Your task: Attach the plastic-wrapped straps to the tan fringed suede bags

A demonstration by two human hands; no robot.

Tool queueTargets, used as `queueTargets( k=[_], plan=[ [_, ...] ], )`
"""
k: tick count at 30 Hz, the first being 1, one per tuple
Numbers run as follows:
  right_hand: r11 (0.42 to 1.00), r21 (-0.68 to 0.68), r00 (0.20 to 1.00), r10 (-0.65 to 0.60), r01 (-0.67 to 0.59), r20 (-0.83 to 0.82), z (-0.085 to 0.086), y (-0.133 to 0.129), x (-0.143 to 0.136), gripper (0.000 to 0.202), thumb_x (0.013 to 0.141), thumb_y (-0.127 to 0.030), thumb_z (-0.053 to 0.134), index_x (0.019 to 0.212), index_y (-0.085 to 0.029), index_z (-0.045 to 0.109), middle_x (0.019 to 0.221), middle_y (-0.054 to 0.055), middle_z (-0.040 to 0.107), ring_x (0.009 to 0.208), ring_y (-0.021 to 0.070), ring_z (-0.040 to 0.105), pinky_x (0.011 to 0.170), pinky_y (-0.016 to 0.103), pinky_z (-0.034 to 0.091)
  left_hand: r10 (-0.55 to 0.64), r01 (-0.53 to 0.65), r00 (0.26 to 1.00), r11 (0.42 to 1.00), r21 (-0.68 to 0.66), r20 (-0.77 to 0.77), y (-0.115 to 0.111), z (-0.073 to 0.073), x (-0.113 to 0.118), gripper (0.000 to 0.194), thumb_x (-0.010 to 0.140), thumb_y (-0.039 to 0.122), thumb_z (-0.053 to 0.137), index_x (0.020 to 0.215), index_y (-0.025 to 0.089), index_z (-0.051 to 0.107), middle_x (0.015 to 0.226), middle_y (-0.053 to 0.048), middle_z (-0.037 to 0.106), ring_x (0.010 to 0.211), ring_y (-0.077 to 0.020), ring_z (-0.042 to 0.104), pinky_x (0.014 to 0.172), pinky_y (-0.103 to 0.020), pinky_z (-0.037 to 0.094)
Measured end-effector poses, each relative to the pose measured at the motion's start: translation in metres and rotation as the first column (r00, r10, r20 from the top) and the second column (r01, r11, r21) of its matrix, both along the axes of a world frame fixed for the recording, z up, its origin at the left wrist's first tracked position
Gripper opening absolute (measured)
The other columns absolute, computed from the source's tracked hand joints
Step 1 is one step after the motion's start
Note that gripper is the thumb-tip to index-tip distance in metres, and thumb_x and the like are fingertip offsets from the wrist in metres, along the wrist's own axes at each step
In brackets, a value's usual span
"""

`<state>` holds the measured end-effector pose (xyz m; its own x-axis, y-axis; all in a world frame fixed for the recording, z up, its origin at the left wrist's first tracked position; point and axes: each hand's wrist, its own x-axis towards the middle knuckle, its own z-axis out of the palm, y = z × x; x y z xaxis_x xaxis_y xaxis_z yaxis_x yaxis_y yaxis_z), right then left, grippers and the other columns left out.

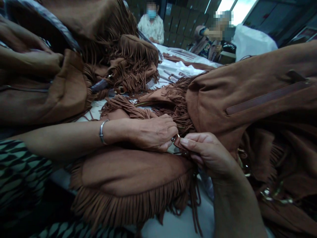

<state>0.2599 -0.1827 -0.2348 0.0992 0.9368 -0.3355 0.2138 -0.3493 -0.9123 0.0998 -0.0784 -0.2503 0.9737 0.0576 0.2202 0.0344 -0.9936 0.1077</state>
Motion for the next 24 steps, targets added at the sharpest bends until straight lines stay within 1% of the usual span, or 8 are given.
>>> queueTargets(
  k=[1, 3, 6, 10, 14, 18, 21, 24],
  plan=[
    [0.999, -0.041, 0.999, 0.007, -0.009, -0.042, 0.000, 0.001, 0.001, 0.034, 0.065, -0.044, 0.073, 0.054, -0.013, 0.061, 0.038, -0.006, 0.034, 0.032, 0.0016, 0.018, 0.031, 0.016, 0.006, 0.002, -0.002, 1.000, 1.000, 0.001, 0.002, 0.000, -0.001, 0.000, 0.027, 0.087, 0.029, 0.042, 0.086, 0.009, 0.058, 0.085, -0.014, 0.063, 0.078, -0.0245, 0.057, 0.075, -0.037, 0.040],
    [0.996, -0.094, 0.995, -0.016, 0.007, -0.102, 0.001, 0.001, 0.003, 0.033, 0.060, -0.043, 0.077, 0.058, -0.013, 0.064, 0.042, -0.005, 0.041, 0.032, 0.0001, 0.021, 0.030, 0.014, 0.008, 0.000, 0.000, 1.000, 1.000, -0.002, 0.014, 0.000, -0.001, -0.002, 0.030, 0.090, 0.032, 0.039, 0.087, 0.009, 0.057, 0.086, -0.013, 0.063, 0.079, -0.0238, 0.057, 0.077, -0.038, 0.039],
    [0.996, -0.067, 0.993, -0.067, 0.061, -0.095, 0.005, 0.000, 0.001, 0.032, 0.059, -0.042, 0.079, 0.064, -0.012, 0.068, 0.050, -0.002, 0.048, 0.033, -0.0018, 0.023, 0.030, 0.011, 0.010, 0.013, -0.013, 1.000, 0.999, -0.038, -0.013, 0.001, 0.004, -0.005, 0.036, 0.093, 0.040, 0.036, 0.094, 0.010, 0.055, 0.093, -0.012, 0.062, 0.082, -0.0233, 0.056, 0.077, -0.037, 0.038],
    [0.997, -0.034, 0.990, -0.074, 0.070, -0.116, 0.008, -0.002, -0.001, 0.033, 0.061, -0.043, 0.078, 0.063, -0.012, 0.066, 0.046, -0.004, 0.044, 0.032, -0.0022, 0.023, 0.030, 0.010, 0.012, 0.008, -0.025, 0.994, 0.989, -0.147, -0.112, 0.008, 0.013, -0.010, 0.038, 0.094, 0.043, 0.035, 0.097, 0.010, 0.054, 0.097, -0.012, 0.061, 0.083, -0.0219, 0.055, 0.072, -0.032, 0.039],
    [0.994, -0.025, 0.972, -0.110, 0.108, -0.207, 0.006, 0.001, 0.001, 0.033, 0.066, -0.041, 0.076, 0.057, -0.013, 0.060, 0.042, -0.007, 0.037, 0.033, -0.0010, 0.018, 0.028, 0.009, 0.016, -0.049, 0.027, 0.996, 0.962, -0.271, -0.075, 0.015, 0.015, -0.010, 0.039, 0.095, 0.044, 0.032, 0.097, 0.012, 0.054, 0.094, -0.010, 0.060, 0.080, -0.0184, 0.054, 0.072, -0.029, 0.040],
    [0.992, -0.034, 0.955, -0.123, 0.118, -0.271, 0.005, 0.004, 0.001, 0.026, 0.068, -0.037, 0.072, 0.063, -0.013, 0.064, 0.045, -0.002, 0.049, 0.033, 0.0000, 0.019, 0.027, 0.010, 0.020, 0.025, -0.057, 0.993, 0.954, -0.294, -0.114, 0.014, 0.011, -0.005, 0.035, 0.095, 0.039, 0.032, 0.096, 0.012, 0.054, 0.094, -0.010, 0.060, 0.080, -0.0181, 0.054, 0.073, -0.028, 0.040],
    [0.976, -0.022, 0.940, -0.214, 0.216, -0.266, 0.004, 0.005, -0.007, 0.021, 0.065, -0.033, 0.072, 0.065, -0.013, 0.064, 0.044, -0.004, 0.046, 0.032, 0.0005, 0.022, 0.027, 0.010, 0.021, 0.060, -0.093, 0.990, 0.956, -0.279, -0.126, 0.012, 0.008, -0.002, 0.035, 0.095, 0.037, 0.031, 0.092, 0.012, 0.054, 0.091, -0.010, 0.059, 0.076, -0.0177, 0.053, 0.070, -0.028, 0.039],
    [0.947, 0.018, 0.928, -0.310, 0.320, -0.205, 0.001, 0.005, -0.018, 0.020, 0.062, -0.030, 0.072, 0.062, -0.014, 0.061, 0.044, -0.005, 0.044, 0.033, 0.0011, 0.026, 0.026, 0.009, 0.022, 0.080, -0.119, 0.987, 0.944, -0.306, -0.138, 0.011, 0.009, -0.003, 0.032, 0.095, 0.035, 0.031, 0.088, 0.012, 0.053, 0.088, -0.009, 0.059, 0.073, -0.0164, 0.052, 0.067, -0.027, 0.038]
  ],
)
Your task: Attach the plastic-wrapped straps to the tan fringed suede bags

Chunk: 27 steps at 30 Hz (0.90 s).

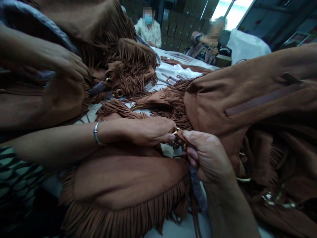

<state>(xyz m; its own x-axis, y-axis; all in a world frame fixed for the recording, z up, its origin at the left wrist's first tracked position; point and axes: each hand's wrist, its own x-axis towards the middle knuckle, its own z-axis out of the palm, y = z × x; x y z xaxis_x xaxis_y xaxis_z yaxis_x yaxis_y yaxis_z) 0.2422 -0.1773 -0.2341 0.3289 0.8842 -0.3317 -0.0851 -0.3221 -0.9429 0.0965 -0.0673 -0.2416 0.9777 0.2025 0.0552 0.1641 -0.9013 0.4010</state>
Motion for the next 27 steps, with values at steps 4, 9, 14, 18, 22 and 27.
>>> queueTargets(
  k=[4, 9, 14, 18, 22, 27],
  plan=[
    [0.998, 0.011, 0.993, -0.070, 0.069, 0.096, -0.007, 0.001, -0.009, 0.022, 0.063, -0.032, 0.070, 0.058, -0.014, 0.058, 0.044, -0.004, 0.046, 0.031, 0.0012, 0.028, 0.025, 0.009, 0.020, 0.031, -0.037, 0.998, 0.994, -0.101, -0.058, 0.003, 0.006, -0.004, 0.025, 0.093, 0.032, 0.037, 0.088, 0.012, 0.052, 0.086, -0.007, 0.057, 0.069, -0.0137, 0.049, 0.061, -0.024, 0.036],
    [0.997, -0.045, 0.992, -0.061, 0.057, -0.106, -0.005, 0.007, -0.007, 0.015, 0.065, -0.024, 0.069, 0.060, -0.012, 0.061, 0.040, -0.006, 0.041, 0.030, 0.0008, 0.028, 0.030, 0.010, 0.032, -0.070, 0.050, 0.993, 0.979, -0.197, -0.094, 0.008, 0.010, -0.006, 0.031, 0.095, 0.033, 0.032, 0.088, 0.010, 0.052, 0.083, -0.005, 0.055, 0.067, -0.0123, 0.047, 0.058, -0.024, 0.033],
    [0.994, -0.105, 0.972, -0.053, 0.030, -0.230, -0.002, 0.008, -0.004, 0.022, 0.077, -0.021, 0.059, 0.058, -0.012, 0.061, 0.031, -0.008, 0.030, 0.028, 0.0027, 0.028, 0.036, 0.011, 0.038, -0.091, 0.074, 0.995, 0.952, -0.296, -0.044, 0.011, 0.005, -0.006, 0.030, 0.093, 0.034, 0.033, 0.087, 0.011, 0.050, 0.082, -0.004, 0.052, 0.069, -0.0119, 0.045, 0.058, -0.022, 0.032],
    [0.996, -0.085, 0.966, 0.005, -0.028, -0.258, -0.004, 0.006, 0.000, 0.019, 0.075, -0.021, 0.061, 0.059, -0.012, 0.063, 0.030, -0.008, 0.030, 0.027, 0.0025, 0.029, 0.041, 0.013, 0.043, -0.147, 0.146, 0.989, 0.894, -0.424, 0.030, 0.013, -0.001, -0.007, 0.034, 0.092, 0.040, 0.033, 0.085, 0.012, 0.049, 0.082, -0.003, 0.050, 0.072, -0.0124, 0.043, 0.061, -0.021, 0.034],
    [0.991, -0.054, 0.955, 0.102, -0.121, -0.279, -0.008, 0.005, 0.008, 0.013, 0.065, -0.023, 0.072, 0.066, -0.012, 0.066, 0.031, -0.010, 0.031, 0.027, 0.0023, 0.030, 0.041, 0.014, 0.044, -0.172, 0.183, 0.983, 0.846, -0.501, 0.069, 0.014, -0.002, -0.008, 0.036, 0.090, 0.045, 0.036, 0.085, 0.012, 0.051, 0.086, -0.004, 0.051, 0.078, -0.0135, 0.045, 0.067, -0.021, 0.038],
    [0.979, -0.045, 0.947, 0.181, -0.200, -0.265, -0.007, 0.004, 0.011, 0.015, 0.066, -0.027, 0.073, 0.067, -0.015, 0.065, 0.034, -0.012, 0.028, 0.029, 0.0015, 0.024, 0.041, 0.015, 0.042, -0.165, 0.169, 0.985, 0.872, -0.460, 0.050, 0.012, 0.001, -0.009, 0.032, 0.089, 0.042, 0.043, 0.092, 0.013, 0.055, 0.089, -0.004, 0.055, 0.081, -0.0140, 0.048, 0.071, -0.021, 0.040]
  ],
)
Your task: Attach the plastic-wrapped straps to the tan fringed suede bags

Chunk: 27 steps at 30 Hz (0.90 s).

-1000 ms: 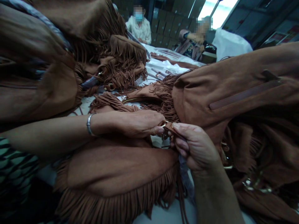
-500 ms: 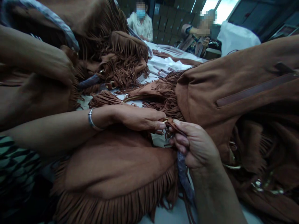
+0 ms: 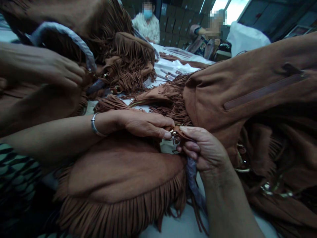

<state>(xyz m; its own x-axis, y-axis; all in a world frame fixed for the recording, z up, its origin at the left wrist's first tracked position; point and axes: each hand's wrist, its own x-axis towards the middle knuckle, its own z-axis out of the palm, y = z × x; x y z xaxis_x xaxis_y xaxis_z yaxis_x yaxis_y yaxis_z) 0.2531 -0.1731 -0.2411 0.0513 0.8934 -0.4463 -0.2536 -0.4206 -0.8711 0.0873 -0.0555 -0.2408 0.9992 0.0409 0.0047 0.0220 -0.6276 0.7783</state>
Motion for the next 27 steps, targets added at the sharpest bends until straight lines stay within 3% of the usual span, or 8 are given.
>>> queueTargets(
  k=[5, 8, 11, 17, 20, 23, 25, 27],
  plan=[
    [0.984, 0.176, 0.926, -0.104, 0.041, 0.364, 0.010, -0.008, -0.008, 0.020, 0.068, -0.035, 0.073, 0.077, -0.018, 0.067, 0.047, -0.004, 0.049, 0.037, 0.0046, 0.037, 0.031, 0.014, 0.027, 0.008, -0.007, 0.999, 0.999, -0.035, 0.031, 0.002, -0.002, -0.002, 0.033, 0.091, 0.041, 0.040, 0.092, 0.012, 0.056, 0.086, -0.004, 0.055, 0.077, -0.0137, 0.048, 0.068, -0.022, 0.039],
    [0.951, 0.305, 0.825, -0.125, -0.060, 0.552, 0.018, -0.016, -0.012, 0.034, 0.064, -0.031, 0.077, 0.095, -0.022, 0.069, 0.070, 0.001, 0.066, 0.057, 0.0125, 0.058, 0.045, 0.019, 0.044, -0.021, 0.028, 0.999, 0.976, -0.215, 0.035, 0.005, -0.005, -0.003, 0.035, 0.090, 0.044, 0.043, 0.085, 0.012, 0.057, 0.079, -0.003, 0.052, 0.070, -0.0121, 0.046, 0.064, -0.023, 0.039],
    [0.926, 0.345, 0.694, -0.149, -0.151, 0.704, 0.020, -0.020, -0.012, 0.028, 0.070, -0.034, 0.073, 0.095, -0.021, 0.072, 0.087, 0.005, 0.071, 0.073, 0.0192, 0.064, 0.058, 0.026, 0.051, -0.037, 0.031, 0.999, 0.924, -0.382, -0.007, 0.007, -0.007, -0.002, 0.035, 0.087, 0.047, 0.049, 0.082, 0.012, 0.057, 0.076, -0.002, 0.050, 0.066, -0.0108, 0.043, 0.060, -0.022, 0.037],
    [0.848, 0.447, 0.533, -0.249, -0.283, 0.809, 0.011, -0.018, -0.008, 0.021, 0.077, -0.035, 0.068, 0.095, -0.025, 0.074, 0.091, 0.005, 0.073, 0.078, 0.0234, 0.067, 0.069, 0.034, 0.054, -0.055, 0.037, 0.998, 0.825, -0.564, -0.014, 0.006, -0.012, 0.001, 0.032, 0.082, 0.044, 0.058, 0.077, 0.012, 0.058, 0.075, -0.002, 0.052, 0.065, -0.0103, 0.043, 0.059, -0.022, 0.036],
    [0.762, 0.485, 0.368, -0.343, -0.429, 0.864, 0.005, -0.017, -0.004, 0.021, 0.081, -0.032, 0.064, 0.099, -0.027, 0.074, 0.095, 0.005, 0.073, 0.084, 0.0266, 0.068, 0.077, 0.038, 0.053, -0.021, -0.003, 0.999, 0.760, -0.650, -0.029, 0.004, -0.012, 0.000, 0.029, 0.079, 0.041, 0.062, 0.079, 0.012, 0.061, 0.074, -0.002, 0.054, 0.064, -0.0097, 0.043, 0.055, -0.021, 0.034],
    [0.741, 0.433, 0.213, -0.379, -0.514, 0.901, -0.001, -0.016, 0.001, 0.026, 0.086, -0.032, 0.057, 0.108, -0.026, 0.070, 0.101, 0.006, 0.072, 0.087, 0.0284, 0.068, 0.080, 0.041, 0.051, -0.003, -0.036, 0.999, 0.690, -0.723, -0.052, 0.000, -0.011, -0.003, 0.025, 0.079, 0.035, 0.063, 0.082, 0.011, 0.062, 0.075, -0.003, 0.054, 0.063, -0.0086, 0.044, 0.054, -0.020, 0.033],
    [0.757, 0.401, 0.176, -0.365, -0.517, 0.914, -0.005, -0.014, 0.004, 0.027, 0.087, -0.033, 0.055, 0.108, -0.025, 0.070, 0.102, 0.008, 0.072, 0.085, 0.0282, 0.068, 0.078, 0.040, 0.051, 0.014, -0.055, 0.998, 0.669, -0.741, -0.061, -0.001, -0.009, -0.004, 0.023, 0.078, 0.033, 0.064, 0.081, 0.010, 0.063, 0.075, -0.003, 0.055, 0.063, -0.0083, 0.045, 0.054, -0.020, 0.033],
    [0.768, 0.399, 0.210, -0.339, -0.501, 0.917, -0.008, -0.013, 0.007, 0.026, 0.087, -0.035, 0.055, 0.106, -0.025, 0.070, 0.099, 0.007, 0.072, 0.080, 0.0269, 0.068, 0.074, 0.038, 0.051, 0.024, -0.065, 0.997, 0.683, -0.727, -0.067, -0.001, -0.008, -0.004, 0.023, 0.078, 0.033, 0.064, 0.081, 0.011, 0.063, 0.076, -0.003, 0.055, 0.063, -0.0086, 0.045, 0.054, -0.020, 0.034]
  ],
)
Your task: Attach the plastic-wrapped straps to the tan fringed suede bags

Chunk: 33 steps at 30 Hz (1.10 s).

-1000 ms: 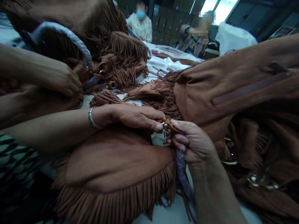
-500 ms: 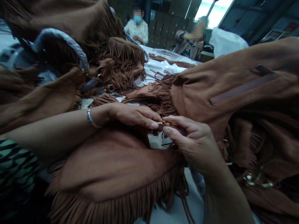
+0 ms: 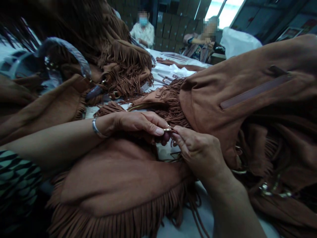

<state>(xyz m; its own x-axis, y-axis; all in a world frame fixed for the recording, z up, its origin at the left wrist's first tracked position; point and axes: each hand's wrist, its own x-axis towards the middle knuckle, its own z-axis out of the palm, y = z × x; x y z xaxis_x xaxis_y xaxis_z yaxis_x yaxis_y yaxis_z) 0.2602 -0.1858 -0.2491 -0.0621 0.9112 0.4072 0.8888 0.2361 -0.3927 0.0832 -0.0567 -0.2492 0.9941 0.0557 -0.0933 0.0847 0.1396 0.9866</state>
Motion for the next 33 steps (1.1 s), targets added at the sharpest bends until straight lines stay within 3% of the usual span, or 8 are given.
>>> queueTargets(
  k=[3, 5, 9, 15, 21, 26, 30, 33],
  plan=[
    [0.996, -0.083, 0.998, 0.016, -0.021, -0.053, -0.002, 0.002, 0.001, 0.025, 0.089, -0.035, 0.051, 0.103, -0.024, 0.069, 0.088, 0.006, 0.072, 0.072, 0.0236, 0.067, 0.066, 0.033, 0.049, -0.018, 0.015, 1.000, 0.991, 0.131, 0.017, 0.004, 0.001, 0.001, 0.029, 0.081, 0.039, 0.060, 0.086, 0.011, 0.064, 0.082, -0.005, 0.058, 0.067, -0.0104, 0.048, 0.059, -0.022, 0.038],
    [0.993, -0.119, 1.000, -0.001, 0.001, -0.006, 0.000, 0.002, 0.000, 0.026, 0.092, -0.033, 0.046, 0.100, -0.022, 0.067, 0.082, 0.006, 0.070, 0.070, 0.0221, 0.065, 0.063, 0.031, 0.046, -0.041, 0.024, 0.998, 0.943, 0.331, 0.045, 0.007, 0.005, 0.002, 0.033, 0.082, 0.043, 0.059, 0.092, 0.011, 0.063, 0.085, -0.005, 0.059, 0.072, -0.0116, 0.051, 0.064, -0.022, 0.040],
    [0.989, -0.141, 0.998, -0.044, 0.048, 0.034, 0.010, 0.000, -0.003, 0.028, 0.094, -0.033, 0.041, 0.092, -0.019, 0.065, 0.074, 0.005, 0.066, 0.065, 0.0190, 0.061, 0.060, 0.028, 0.041, -0.039, -0.005, 0.998, 0.705, 0.709, 0.046, 0.006, 0.016, 0.002, 0.036, 0.084, 0.046, 0.055, 0.098, 0.013, 0.058, 0.089, -0.003, 0.060, 0.080, -0.0136, 0.054, 0.069, -0.022, 0.041],
    [0.981, -0.193, 1.000, -0.021, 0.019, -0.007, 0.015, -0.002, -0.009, 0.028, 0.093, -0.032, 0.042, 0.077, -0.019, 0.061, 0.067, 0.003, 0.062, 0.059, 0.0172, 0.057, 0.055, 0.027, 0.038, -0.018, -0.021, 0.999, 0.449, 0.893, 0.032, -0.008, 0.020, 0.003, 0.021, 0.091, 0.028, 0.036, 0.088, 0.014, 0.050, 0.083, -0.004, 0.056, 0.069, -0.0129, 0.048, 0.064, -0.023, 0.038],
    [0.974, -0.212, 0.951, 0.006, -0.075, -0.309, 0.005, 0.006, -0.013, 0.030, 0.094, -0.034, 0.041, 0.078, -0.019, 0.062, 0.067, 0.002, 0.062, 0.060, 0.0159, 0.058, 0.058, 0.026, 0.044, -0.037, -0.100, 0.988, 0.573, 0.814, 0.148, -0.006, 0.013, 0.008, 0.025, 0.091, 0.032, 0.033, 0.083, 0.014, 0.050, 0.078, -0.002, 0.053, 0.069, -0.0119, 0.045, 0.065, -0.022, 0.039],
    [0.974, -0.226, 0.897, -0.105, 0.006, -0.429, 0.029, -0.011, 0.000, 0.034, 0.086, -0.034, 0.057, 0.116, -0.018, 0.060, 0.112, 0.008, 0.066, 0.100, 0.0218, 0.062, 0.083, 0.032, 0.048, 0.088, -0.164, 0.986, 0.661, 0.733, 0.141, 0.014, 0.021, 0.006, 0.028, 0.087, 0.038, 0.038, 0.080, 0.014, 0.051, 0.077, -0.001, 0.052, 0.071, -0.0128, 0.047, 0.065, -0.023, 0.039],
    [0.975, -0.122, 0.784, -0.223, 0.187, -0.580, 0.054, -0.051, 0.030, 0.032, 0.086, -0.043, 0.057, 0.106, -0.020, 0.066, 0.100, 0.006, 0.069, 0.086, 0.0185, 0.065, 0.073, 0.029, 0.050, 0.191, -0.215, 0.974, 0.618, 0.756, 0.121, 0.038, 0.050, 0.003, 0.023, 0.080, 0.032, 0.044, 0.068, 0.014, 0.052, 0.069, -0.001, 0.052, 0.065, -0.0120, 0.043, 0.063, -0.024, 0.037],
    [0.950, -0.240, 0.846, -0.290, 0.199, -0.447, 0.055, -0.072, 0.040, 0.029, 0.085, -0.044, 0.056, 0.088, -0.018, 0.070, 0.081, 0.003, 0.068, 0.067, 0.0142, 0.060, 0.060, 0.024, 0.045, 0.192, -0.203, 0.975, 0.574, 0.793, 0.110, 0.050, 0.073, 0.006, 0.024, 0.081, 0.029, 0.044, 0.068, 0.012, 0.055, 0.067, 0.000, 0.053, 0.067, -0.0110, 0.041, 0.067, -0.023, 0.036]
  ],
)
